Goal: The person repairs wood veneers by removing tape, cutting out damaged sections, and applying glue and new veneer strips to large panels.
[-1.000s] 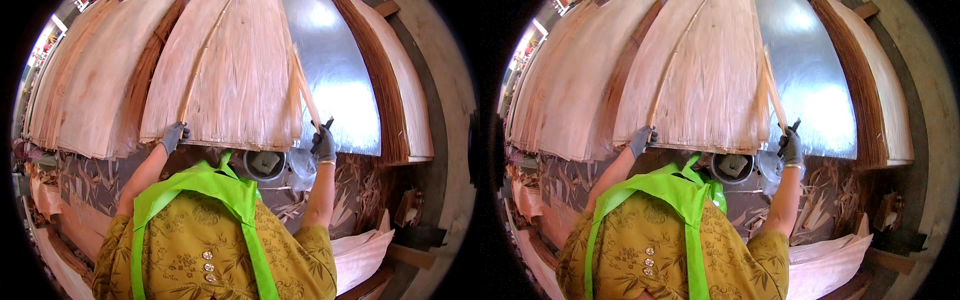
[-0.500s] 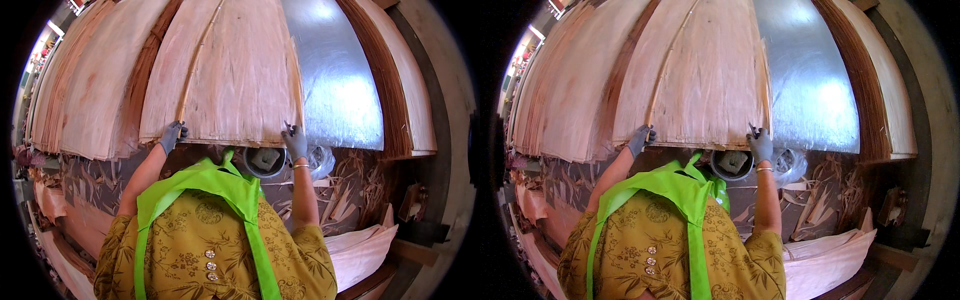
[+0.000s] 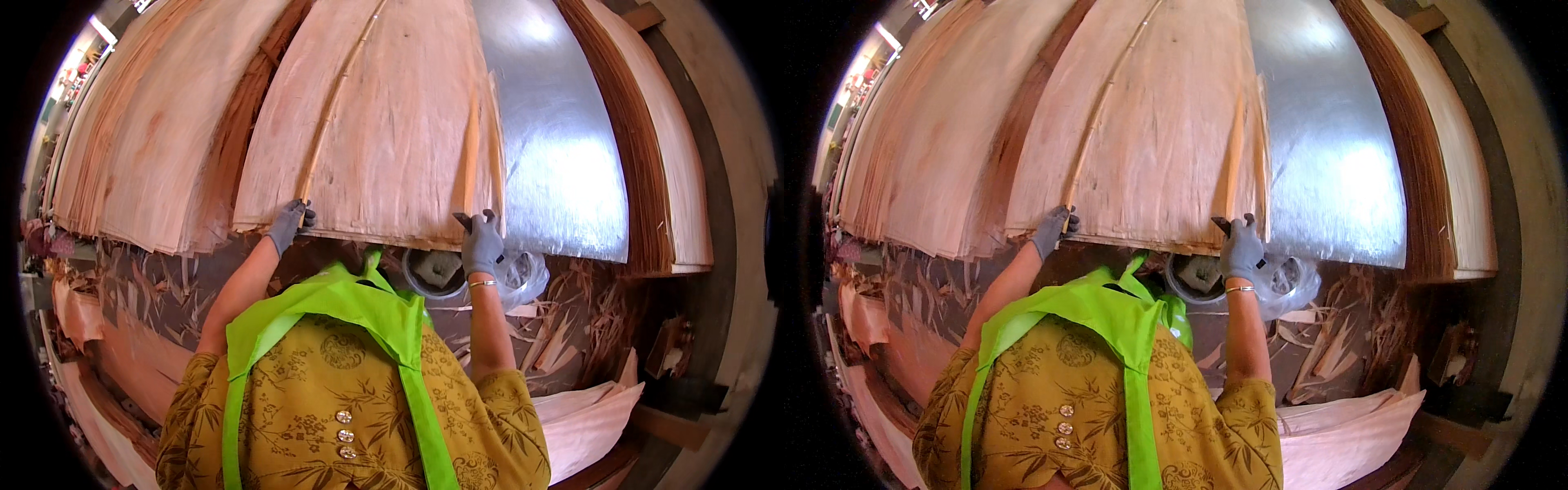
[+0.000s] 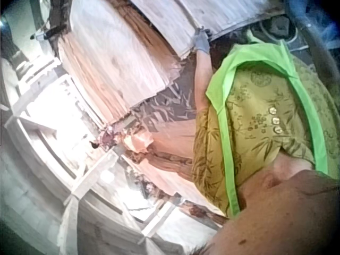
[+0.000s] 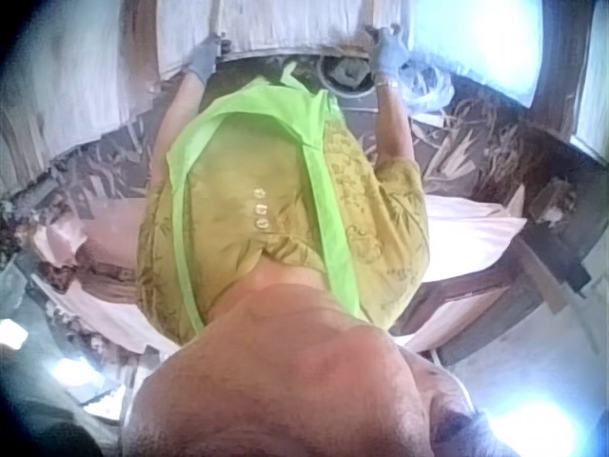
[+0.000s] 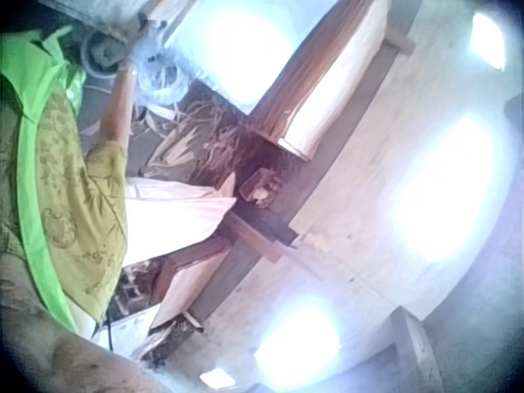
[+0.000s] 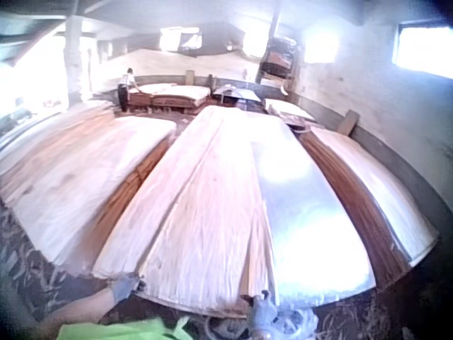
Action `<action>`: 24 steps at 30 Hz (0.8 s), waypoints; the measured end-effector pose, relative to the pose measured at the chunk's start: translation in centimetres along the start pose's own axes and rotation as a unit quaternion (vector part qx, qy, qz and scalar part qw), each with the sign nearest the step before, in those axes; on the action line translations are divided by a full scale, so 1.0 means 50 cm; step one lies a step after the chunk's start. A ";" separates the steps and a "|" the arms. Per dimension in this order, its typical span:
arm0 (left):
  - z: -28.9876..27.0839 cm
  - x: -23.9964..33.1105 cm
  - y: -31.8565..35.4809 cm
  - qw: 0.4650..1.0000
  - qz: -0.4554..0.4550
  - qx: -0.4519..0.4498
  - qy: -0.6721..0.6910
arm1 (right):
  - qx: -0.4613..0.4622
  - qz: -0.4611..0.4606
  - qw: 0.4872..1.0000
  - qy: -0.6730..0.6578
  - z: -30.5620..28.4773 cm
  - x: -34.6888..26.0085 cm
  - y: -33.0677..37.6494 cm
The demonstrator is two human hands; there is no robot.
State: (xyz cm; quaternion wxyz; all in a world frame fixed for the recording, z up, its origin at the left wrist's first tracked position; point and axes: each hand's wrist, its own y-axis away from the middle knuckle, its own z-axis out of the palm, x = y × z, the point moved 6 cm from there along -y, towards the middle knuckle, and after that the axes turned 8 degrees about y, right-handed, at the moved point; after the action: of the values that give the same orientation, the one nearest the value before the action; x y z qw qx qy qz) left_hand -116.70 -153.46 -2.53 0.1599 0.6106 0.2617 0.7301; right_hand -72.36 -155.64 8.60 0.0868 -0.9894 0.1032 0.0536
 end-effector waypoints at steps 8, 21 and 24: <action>-0.024 -0.014 -0.009 0.999 -0.013 0.016 0.033 | -0.109 0.019 0.900 -0.422 -0.049 -0.060 -0.052; 0.010 0.068 0.104 0.941 0.285 0.137 -0.124 | -0.050 -0.202 0.864 -0.459 -0.211 -0.330 -0.125; 0.042 0.032 0.081 0.970 0.206 0.113 -0.063 | -0.057 -0.211 0.851 -0.477 -0.253 -0.446 -0.126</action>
State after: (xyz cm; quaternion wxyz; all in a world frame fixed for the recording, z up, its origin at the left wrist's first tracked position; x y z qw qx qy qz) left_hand -114.65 -155.48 1.34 -0.0473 0.7104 0.2004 0.6730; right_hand -91.60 -147.53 24.75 0.0781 -0.8436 -0.1653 0.5049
